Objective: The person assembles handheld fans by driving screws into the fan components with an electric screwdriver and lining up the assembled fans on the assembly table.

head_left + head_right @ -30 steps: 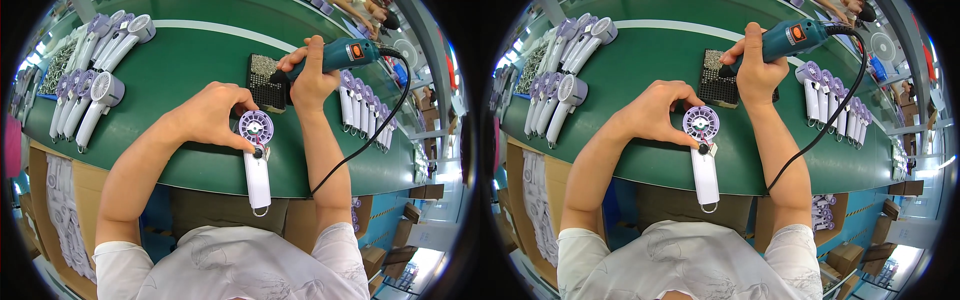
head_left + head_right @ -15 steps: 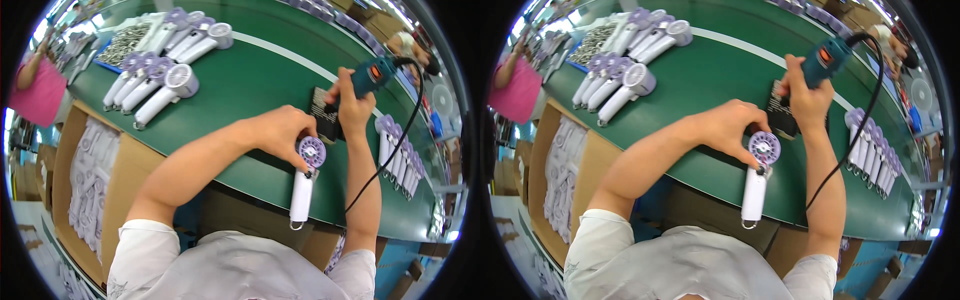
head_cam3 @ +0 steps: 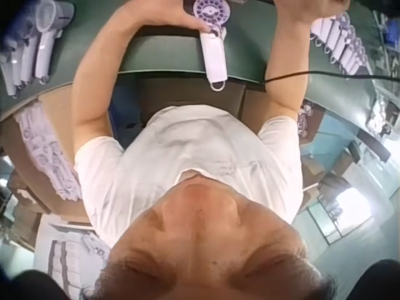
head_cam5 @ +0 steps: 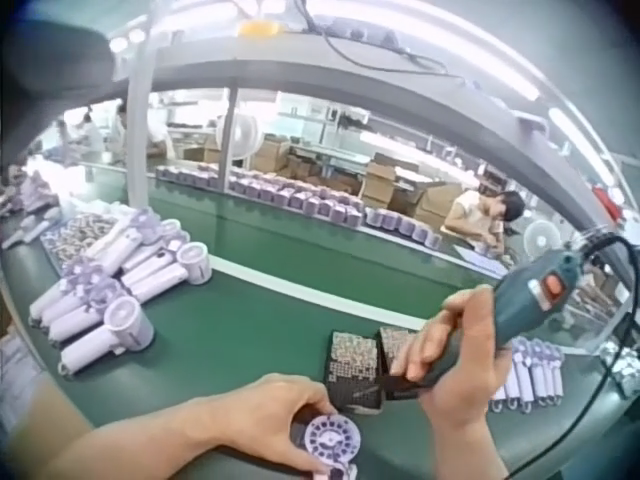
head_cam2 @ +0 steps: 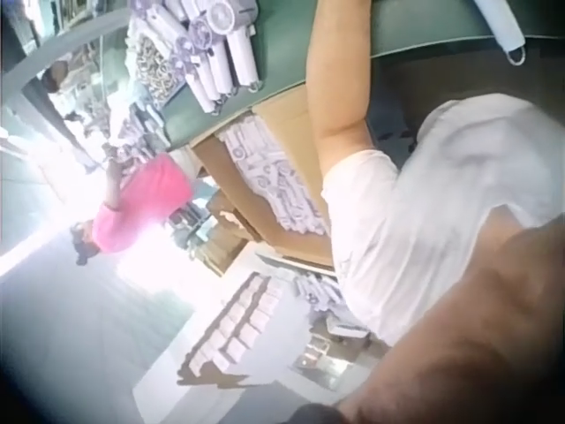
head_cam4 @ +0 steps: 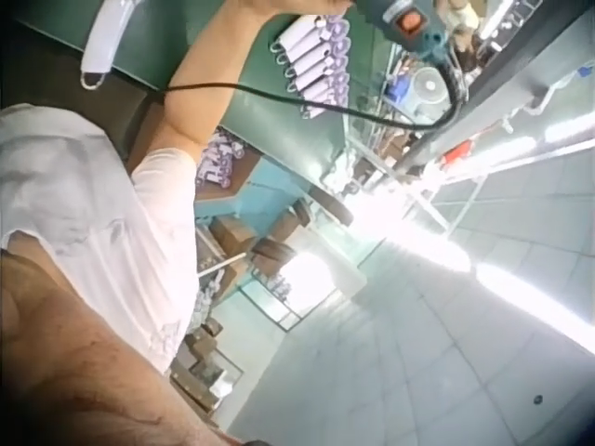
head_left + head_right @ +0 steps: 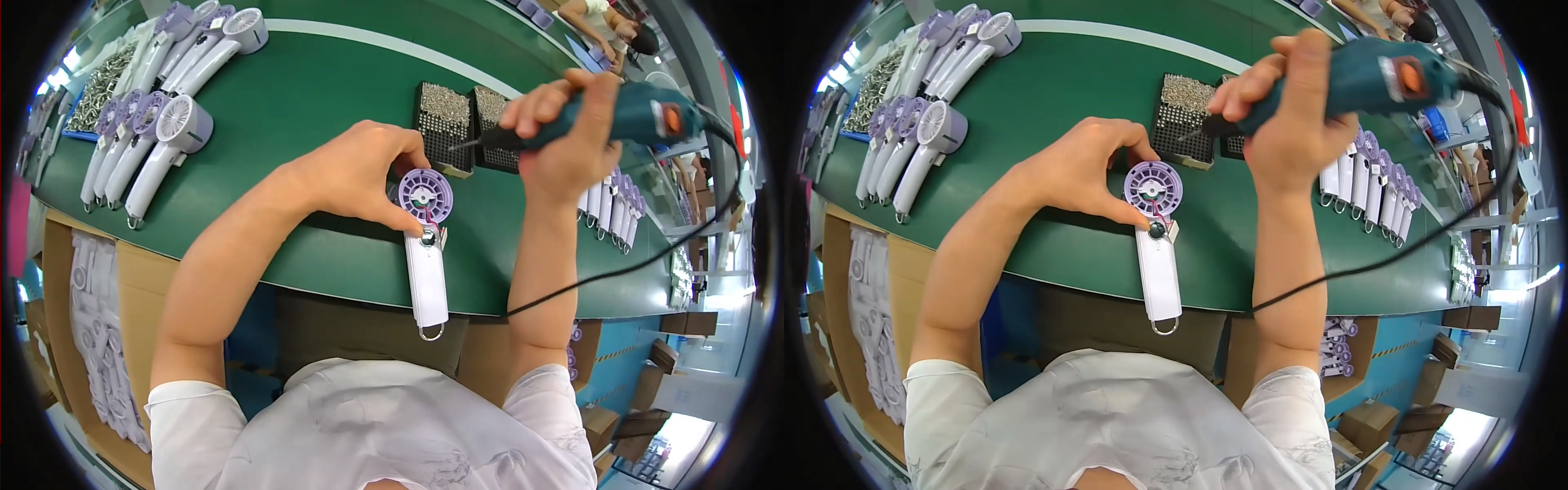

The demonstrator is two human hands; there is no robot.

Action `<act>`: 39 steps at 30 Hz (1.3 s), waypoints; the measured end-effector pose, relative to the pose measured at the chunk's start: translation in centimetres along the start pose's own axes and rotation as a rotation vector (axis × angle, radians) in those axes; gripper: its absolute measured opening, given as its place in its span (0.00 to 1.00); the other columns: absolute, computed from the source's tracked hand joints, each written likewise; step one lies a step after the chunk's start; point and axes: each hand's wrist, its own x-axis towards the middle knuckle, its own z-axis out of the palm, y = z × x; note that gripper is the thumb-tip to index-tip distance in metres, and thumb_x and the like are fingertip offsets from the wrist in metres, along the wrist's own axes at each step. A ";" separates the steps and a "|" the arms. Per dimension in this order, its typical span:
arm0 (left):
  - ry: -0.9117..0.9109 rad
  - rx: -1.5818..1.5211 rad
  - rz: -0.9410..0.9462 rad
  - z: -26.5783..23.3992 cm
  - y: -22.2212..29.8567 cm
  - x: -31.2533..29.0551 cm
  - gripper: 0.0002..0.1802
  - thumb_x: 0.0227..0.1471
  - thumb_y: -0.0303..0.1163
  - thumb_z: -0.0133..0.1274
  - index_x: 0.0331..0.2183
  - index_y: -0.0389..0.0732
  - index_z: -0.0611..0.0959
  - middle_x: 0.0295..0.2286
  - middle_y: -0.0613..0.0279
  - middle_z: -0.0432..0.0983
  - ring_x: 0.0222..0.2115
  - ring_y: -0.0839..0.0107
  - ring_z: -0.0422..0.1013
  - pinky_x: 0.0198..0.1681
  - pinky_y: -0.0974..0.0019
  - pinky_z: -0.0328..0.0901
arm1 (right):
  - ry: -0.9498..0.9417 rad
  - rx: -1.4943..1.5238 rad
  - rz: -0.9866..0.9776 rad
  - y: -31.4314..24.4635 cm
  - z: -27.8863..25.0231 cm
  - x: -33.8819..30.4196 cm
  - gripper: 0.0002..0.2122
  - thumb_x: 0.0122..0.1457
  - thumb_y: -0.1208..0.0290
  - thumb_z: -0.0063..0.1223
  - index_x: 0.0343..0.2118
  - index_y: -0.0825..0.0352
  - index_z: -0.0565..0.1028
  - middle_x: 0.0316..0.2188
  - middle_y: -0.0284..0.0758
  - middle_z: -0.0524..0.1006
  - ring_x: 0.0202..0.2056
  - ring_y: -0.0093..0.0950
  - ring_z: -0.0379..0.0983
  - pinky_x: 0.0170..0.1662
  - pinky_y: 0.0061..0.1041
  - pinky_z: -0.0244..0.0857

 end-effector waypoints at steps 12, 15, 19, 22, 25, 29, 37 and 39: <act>0.019 -0.002 0.026 0.4 -0.1 0.0 0.32 0.25 0.40 0.79 0.35 0.39 0.82 0.29 0.64 0.80 0.25 0.70 0.67 0.30 0.68 0.62 | -0.263 0.018 0.055 -2.2 -0.5 -2.6 0.22 0.72 0.51 0.39 0.44 0.68 0.76 0.16 0.32 0.68 0.11 0.23 0.61 0.16 0.29 0.65; 0.027 0.009 0.038 0.5 -0.1 0.2 0.32 0.25 0.41 0.79 0.34 0.39 0.82 0.29 0.65 0.79 0.25 0.71 0.66 0.29 0.68 0.61 | -0.311 0.089 0.051 -2.2 -0.5 -2.4 0.22 0.72 0.53 0.38 0.44 0.69 0.76 0.16 0.32 0.68 0.11 0.23 0.61 0.16 0.28 0.65; 0.025 0.008 0.041 0.4 -0.1 0.2 0.32 0.25 0.41 0.79 0.34 0.39 0.82 0.29 0.65 0.79 0.25 0.72 0.66 0.29 0.68 0.61 | -0.308 0.077 0.056 -2.2 -0.4 -2.4 0.21 0.73 0.53 0.38 0.44 0.70 0.75 0.16 0.32 0.68 0.11 0.23 0.61 0.16 0.28 0.65; 0.025 0.003 0.039 0.4 -0.2 0.1 0.32 0.25 0.40 0.79 0.34 0.39 0.82 0.29 0.65 0.79 0.25 0.71 0.66 0.29 0.68 0.61 | -0.333 0.076 0.058 -2.0 -0.3 -2.4 0.21 0.73 0.54 0.37 0.44 0.71 0.75 0.16 0.32 0.69 0.11 0.23 0.62 0.16 0.28 0.64; 0.009 0.001 0.017 -0.1 0.6 0.0 0.31 0.26 0.39 0.78 0.34 0.36 0.82 0.29 0.59 0.80 0.29 0.67 0.72 0.34 0.66 0.67 | -0.352 0.098 0.072 -1.8 -0.1 -2.6 0.20 0.73 0.56 0.38 0.44 0.71 0.74 0.16 0.33 0.69 0.11 0.23 0.62 0.16 0.28 0.64; -0.013 -0.010 -0.011 -0.2 1.0 0.1 0.30 0.28 0.38 0.78 0.33 0.32 0.81 0.29 0.53 0.81 0.33 0.62 0.78 0.39 0.63 0.73 | -0.347 0.006 0.041 -1.7 0.1 -2.8 0.19 0.73 0.58 0.40 0.44 0.72 0.73 0.16 0.33 0.70 0.12 0.23 0.63 0.16 0.28 0.64; -0.020 -0.006 -0.018 -0.1 1.0 0.1 0.31 0.28 0.38 0.78 0.33 0.32 0.81 0.30 0.52 0.81 0.33 0.61 0.78 0.39 0.63 0.73 | -0.407 -0.092 0.001 -1.8 0.6 -2.7 0.16 0.72 0.62 0.42 0.42 0.73 0.73 0.16 0.34 0.70 0.11 0.23 0.63 0.16 0.28 0.64; -0.019 0.001 -0.014 -0.2 0.9 0.2 0.31 0.28 0.38 0.78 0.33 0.32 0.81 0.30 0.52 0.81 0.33 0.61 0.78 0.39 0.62 0.73 | -0.394 -0.104 0.015 -1.8 0.7 -2.8 0.14 0.71 0.65 0.43 0.42 0.74 0.73 0.16 0.35 0.70 0.11 0.23 0.63 0.16 0.28 0.64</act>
